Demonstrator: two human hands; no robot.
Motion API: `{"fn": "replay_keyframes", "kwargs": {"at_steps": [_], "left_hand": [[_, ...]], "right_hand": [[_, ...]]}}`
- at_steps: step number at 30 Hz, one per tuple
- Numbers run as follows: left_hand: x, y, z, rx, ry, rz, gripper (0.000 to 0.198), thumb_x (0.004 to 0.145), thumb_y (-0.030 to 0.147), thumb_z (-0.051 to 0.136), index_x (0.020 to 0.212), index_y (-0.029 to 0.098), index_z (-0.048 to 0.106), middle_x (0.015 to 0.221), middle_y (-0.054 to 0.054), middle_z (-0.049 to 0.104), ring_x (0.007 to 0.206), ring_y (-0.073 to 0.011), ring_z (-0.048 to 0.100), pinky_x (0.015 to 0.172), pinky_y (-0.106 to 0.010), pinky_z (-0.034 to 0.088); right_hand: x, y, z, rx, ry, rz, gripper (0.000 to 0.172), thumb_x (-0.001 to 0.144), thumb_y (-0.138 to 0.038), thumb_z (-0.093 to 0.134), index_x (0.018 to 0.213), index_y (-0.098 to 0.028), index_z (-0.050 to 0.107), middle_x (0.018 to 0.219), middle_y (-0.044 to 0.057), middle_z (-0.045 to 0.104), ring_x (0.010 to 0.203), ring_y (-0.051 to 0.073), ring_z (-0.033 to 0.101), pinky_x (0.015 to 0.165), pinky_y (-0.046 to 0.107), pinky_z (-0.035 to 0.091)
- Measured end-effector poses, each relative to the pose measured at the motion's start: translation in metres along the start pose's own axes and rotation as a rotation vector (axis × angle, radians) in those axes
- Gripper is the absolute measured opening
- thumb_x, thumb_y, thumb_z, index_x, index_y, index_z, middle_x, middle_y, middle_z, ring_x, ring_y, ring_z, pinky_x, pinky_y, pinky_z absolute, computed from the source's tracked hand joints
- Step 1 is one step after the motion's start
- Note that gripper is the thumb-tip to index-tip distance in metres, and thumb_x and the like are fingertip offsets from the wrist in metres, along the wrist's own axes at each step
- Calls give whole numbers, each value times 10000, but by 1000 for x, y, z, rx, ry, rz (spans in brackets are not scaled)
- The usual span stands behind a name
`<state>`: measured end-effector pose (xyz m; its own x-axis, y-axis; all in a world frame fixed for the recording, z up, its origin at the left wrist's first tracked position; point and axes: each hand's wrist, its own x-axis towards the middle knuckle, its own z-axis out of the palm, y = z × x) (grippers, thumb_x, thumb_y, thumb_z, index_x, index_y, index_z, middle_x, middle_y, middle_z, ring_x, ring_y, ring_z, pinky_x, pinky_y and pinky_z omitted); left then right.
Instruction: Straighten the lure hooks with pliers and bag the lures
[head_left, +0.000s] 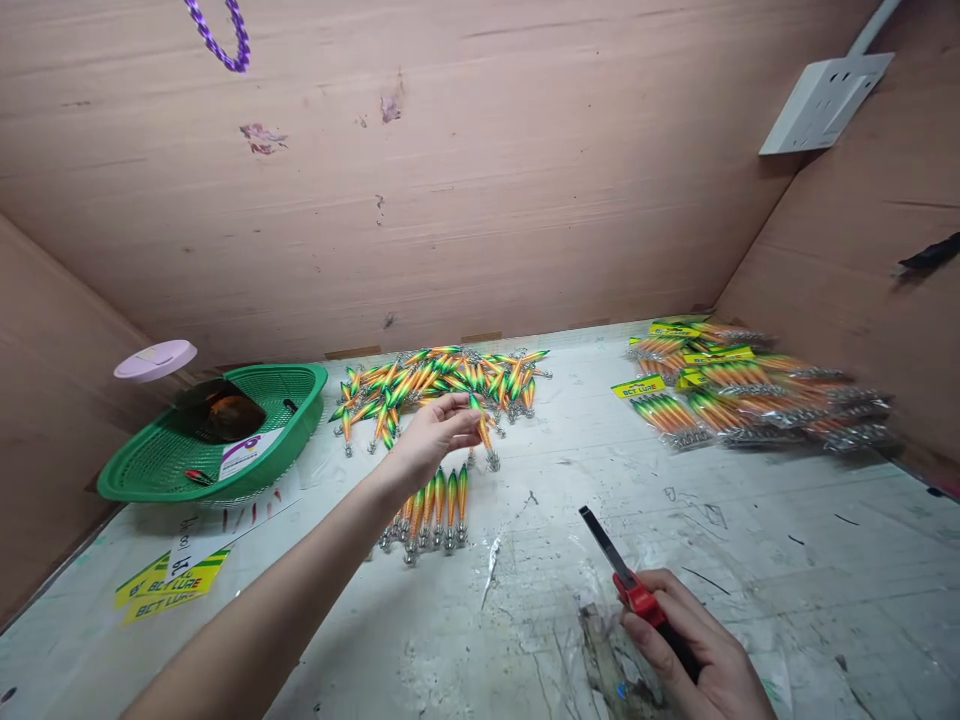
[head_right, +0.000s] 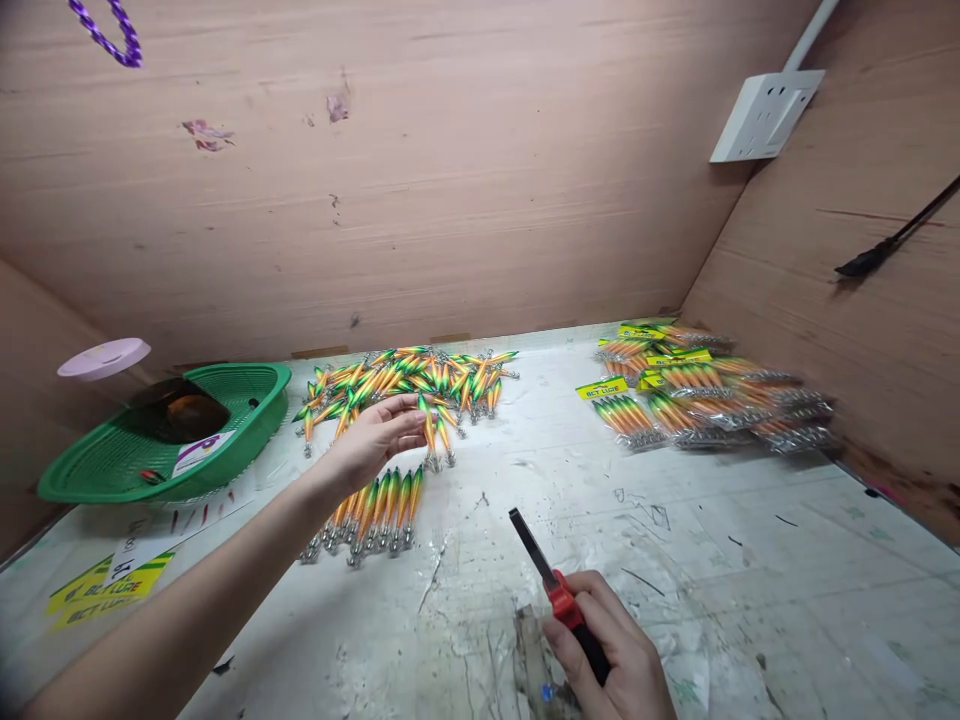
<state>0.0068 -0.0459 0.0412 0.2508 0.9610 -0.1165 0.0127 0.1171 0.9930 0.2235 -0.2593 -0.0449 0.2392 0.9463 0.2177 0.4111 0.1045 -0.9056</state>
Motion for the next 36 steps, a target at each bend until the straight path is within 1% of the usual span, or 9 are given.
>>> {"fn": "replay_keyframes", "kwargs": {"at_steps": [7,11,15,17,19,22,24,29,36], "left_hand": [[-44,11,23,-264,-300,-177,387,715,259,809,1060,139,681,969,-119,725,848,-166,685,800,-295,554],[-45,7,26,-82,-327,-152,509,781,293,727,1250,168,575,934,-88,703,822,-165,689,764,-293,550],[-42,-16,27,598,-218,-66,415,813,213,592,1224,165,554,802,-16,644,661,-158,653,623,-281,506],[-43,-28,27,774,-160,-40,390,788,154,580,1177,173,571,734,5,624,646,-179,637,625,-296,477],[-42,-34,26,886,-87,-10,388,772,133,594,1156,184,576,747,-13,632,780,-239,649,708,-339,470],[-31,-32,23,1051,64,37,285,817,176,587,1102,181,575,973,-113,662,1079,-333,580,850,-413,436],[-14,-29,21,1113,136,37,192,863,206,550,1051,176,568,1067,-155,651,1132,-348,553,868,-423,427],[31,-27,20,1139,217,-58,165,828,182,595,983,176,541,954,-159,686,992,-348,635,788,-398,446],[42,-25,8,914,317,-164,311,669,111,708,901,201,520,843,-83,671,921,-307,646,745,-349,451]], "right_hand": [[1,-2,-6,-21,-56,-2,267,952,-410,537,786,-218,621,887,46,610,804,177,603,698,241,488],[3,4,-11,-89,-128,-75,226,960,-369,533,844,-218,654,904,44,619,810,168,629,692,220,509],[4,9,-13,-130,-142,-123,213,969,-341,517,854,-220,649,897,37,618,798,155,642,686,196,517],[4,11,-13,-137,-133,-139,193,965,-332,525,857,-222,641,900,33,620,801,152,648,688,186,518],[4,11,-13,-138,-126,-149,170,962,-323,532,862,-226,630,905,26,620,805,146,651,695,177,515],[4,9,-12,-120,-135,-142,162,957,-324,538,857,-231,623,909,19,618,809,141,648,701,176,506],[3,5,-10,-88,-117,-100,188,952,-344,543,824,-229,618,906,18,613,810,144,640,704,184,497],[0,-4,-3,5,-28,8,220,937,-392,552,801,-231,616,889,19,607,815,162,610,716,214,464],[-2,-6,-1,0,-16,60,243,941,-407,535,787,-233,605,899,15,597,779,155,604,677,213,450]]}}
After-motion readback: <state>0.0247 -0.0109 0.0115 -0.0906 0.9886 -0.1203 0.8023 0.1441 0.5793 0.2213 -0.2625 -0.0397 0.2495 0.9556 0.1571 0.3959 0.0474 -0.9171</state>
